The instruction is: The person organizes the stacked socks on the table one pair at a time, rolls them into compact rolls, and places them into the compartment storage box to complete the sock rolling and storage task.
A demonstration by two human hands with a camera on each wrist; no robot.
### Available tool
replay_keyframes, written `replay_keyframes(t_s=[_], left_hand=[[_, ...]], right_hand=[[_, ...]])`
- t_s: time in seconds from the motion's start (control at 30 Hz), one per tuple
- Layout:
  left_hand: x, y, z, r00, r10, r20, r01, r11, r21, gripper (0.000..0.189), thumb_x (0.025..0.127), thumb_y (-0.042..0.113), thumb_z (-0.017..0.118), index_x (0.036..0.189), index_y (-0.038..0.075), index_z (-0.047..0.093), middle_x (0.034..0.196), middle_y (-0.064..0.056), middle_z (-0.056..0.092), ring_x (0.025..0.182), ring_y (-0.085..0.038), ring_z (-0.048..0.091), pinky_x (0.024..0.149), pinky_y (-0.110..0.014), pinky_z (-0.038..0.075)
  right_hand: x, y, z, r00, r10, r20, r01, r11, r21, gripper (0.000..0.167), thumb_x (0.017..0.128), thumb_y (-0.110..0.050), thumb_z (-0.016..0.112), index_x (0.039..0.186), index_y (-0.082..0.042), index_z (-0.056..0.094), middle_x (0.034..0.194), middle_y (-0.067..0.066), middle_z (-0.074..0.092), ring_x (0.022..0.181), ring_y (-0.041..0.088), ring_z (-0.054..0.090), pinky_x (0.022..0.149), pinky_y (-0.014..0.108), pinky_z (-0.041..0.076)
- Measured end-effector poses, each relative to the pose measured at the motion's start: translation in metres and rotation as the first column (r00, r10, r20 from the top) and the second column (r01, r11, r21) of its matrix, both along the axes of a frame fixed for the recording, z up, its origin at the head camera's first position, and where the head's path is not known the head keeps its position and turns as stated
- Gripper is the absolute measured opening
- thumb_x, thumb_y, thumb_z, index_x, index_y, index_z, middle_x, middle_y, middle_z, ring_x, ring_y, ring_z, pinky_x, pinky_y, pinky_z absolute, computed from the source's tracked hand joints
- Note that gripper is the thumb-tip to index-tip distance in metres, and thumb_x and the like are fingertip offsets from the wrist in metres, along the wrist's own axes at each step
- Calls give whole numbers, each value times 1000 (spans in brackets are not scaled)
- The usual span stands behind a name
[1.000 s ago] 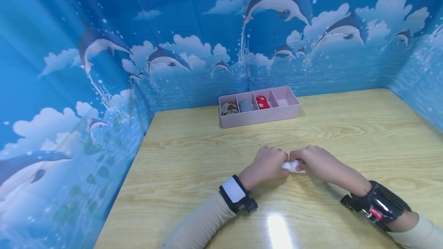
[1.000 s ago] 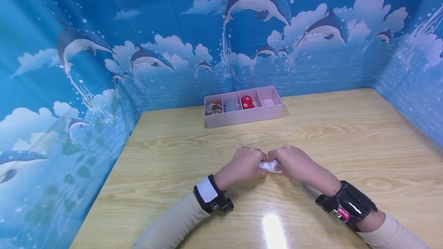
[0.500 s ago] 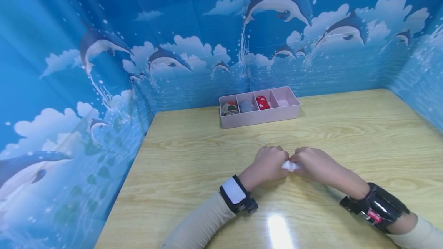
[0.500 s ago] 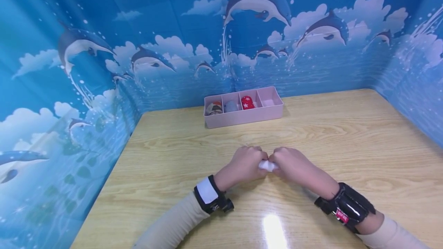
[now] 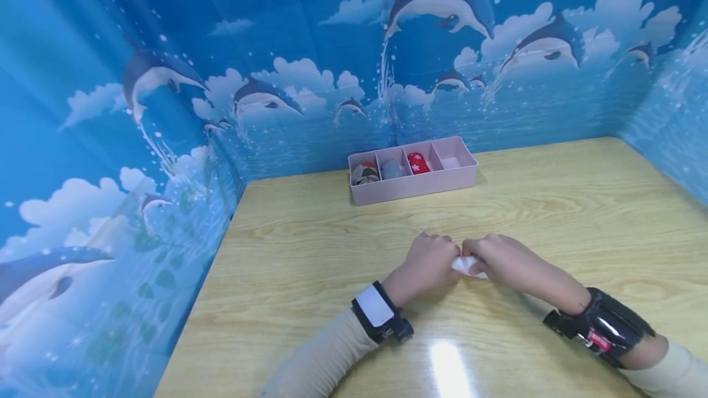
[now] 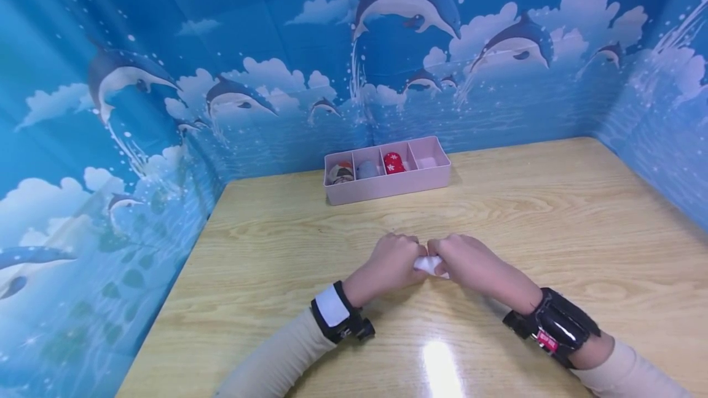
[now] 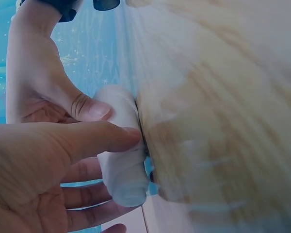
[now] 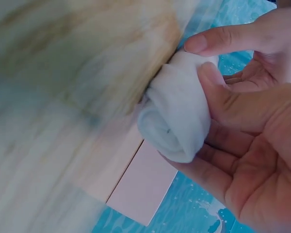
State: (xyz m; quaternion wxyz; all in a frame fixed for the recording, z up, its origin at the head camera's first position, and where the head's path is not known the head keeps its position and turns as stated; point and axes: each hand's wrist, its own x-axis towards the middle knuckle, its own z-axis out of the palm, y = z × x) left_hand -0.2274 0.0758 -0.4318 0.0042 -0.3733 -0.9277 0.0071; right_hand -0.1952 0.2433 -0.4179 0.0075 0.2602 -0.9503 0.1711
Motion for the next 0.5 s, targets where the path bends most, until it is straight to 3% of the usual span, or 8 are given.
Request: replay_keyframes(t_s=[0.27, 0.5], left_hand=[[0, -3, 1, 996, 40, 75, -38, 999, -23, 23, 94, 45, 70, 97, 23, 77, 95, 5, 63, 78, -8, 52, 65, -22, 40], [-1, -3, 2, 998, 28, 51, -28, 1000, -12, 21, 93, 41, 71, 100, 22, 78, 94, 5, 65, 78, -8, 54, 66, -22, 42]], right_hand=[[4, -4, -3, 982, 34, -186, -19, 996, 86, 19, 71, -9, 89, 87, -12, 79, 85, 3, 68, 72, 12, 62, 60, 27, 54], [4, -5, -6, 976, 46, -213, -30, 996, 82, 17, 73, -10, 88, 85, -9, 77, 78, 3, 66, 66, 10, 58, 56, 24, 50]])
